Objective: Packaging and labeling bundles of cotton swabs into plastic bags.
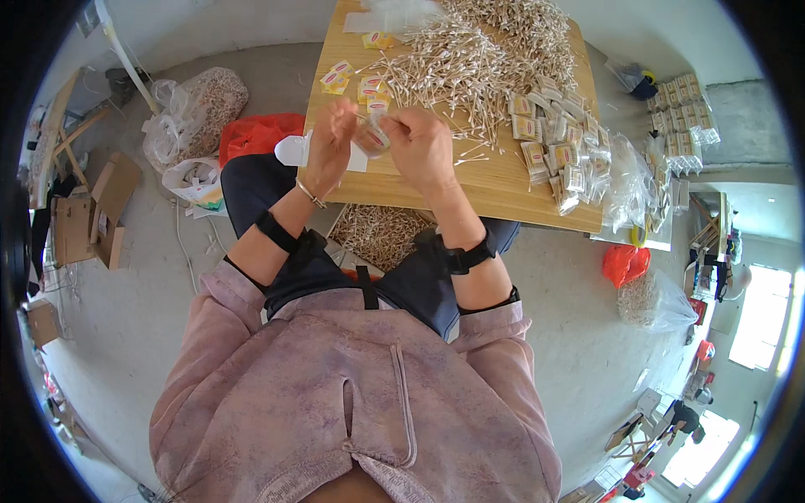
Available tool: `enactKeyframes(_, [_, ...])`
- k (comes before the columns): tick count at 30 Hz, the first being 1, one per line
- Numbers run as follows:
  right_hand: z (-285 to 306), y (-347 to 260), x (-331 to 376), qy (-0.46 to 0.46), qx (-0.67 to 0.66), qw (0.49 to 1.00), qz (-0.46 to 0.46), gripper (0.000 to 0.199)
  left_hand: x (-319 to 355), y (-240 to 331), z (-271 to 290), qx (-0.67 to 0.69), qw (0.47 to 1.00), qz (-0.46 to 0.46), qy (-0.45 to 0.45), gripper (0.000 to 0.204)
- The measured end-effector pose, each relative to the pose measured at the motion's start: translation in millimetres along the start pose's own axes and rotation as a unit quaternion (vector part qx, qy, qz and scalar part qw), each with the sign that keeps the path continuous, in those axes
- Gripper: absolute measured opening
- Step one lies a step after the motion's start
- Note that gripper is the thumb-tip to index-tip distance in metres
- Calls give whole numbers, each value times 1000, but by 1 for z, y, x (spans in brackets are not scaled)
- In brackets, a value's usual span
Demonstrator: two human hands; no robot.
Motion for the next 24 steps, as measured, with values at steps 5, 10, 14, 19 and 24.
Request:
enactKeyframes(5, [-14,2,-2,-99,127,983,83,16,0,11,-26,-270,935,-23,-230,30])
enactKeyframes(10, [-28,30,10,-163,22,986,-23,24,17,-38,3,-177,950,198,-161,32])
enactKeyframes(14, [-36,55,32,-177,-76,980,-57,29,29,-52,15,-94,967,203,-119,33])
enactKeyframes(19, [-50,79,49,-188,-161,962,-112,27,39,-59,9,-174,951,204,-153,35])
enactKeyframes(24, [-49,81,54,-153,-195,964,-96,24,41,-66,6,-178,947,202,-178,30])
Point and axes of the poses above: each hand's wrist, its own x-axis away from the middle knuckle, its own z-axis out of the back of the hand, y = z × x, the point moved 8 cm from there along -x, towards the middle knuckle, and after that the axes turned 14 degrees about x, right-handed, at the moved point
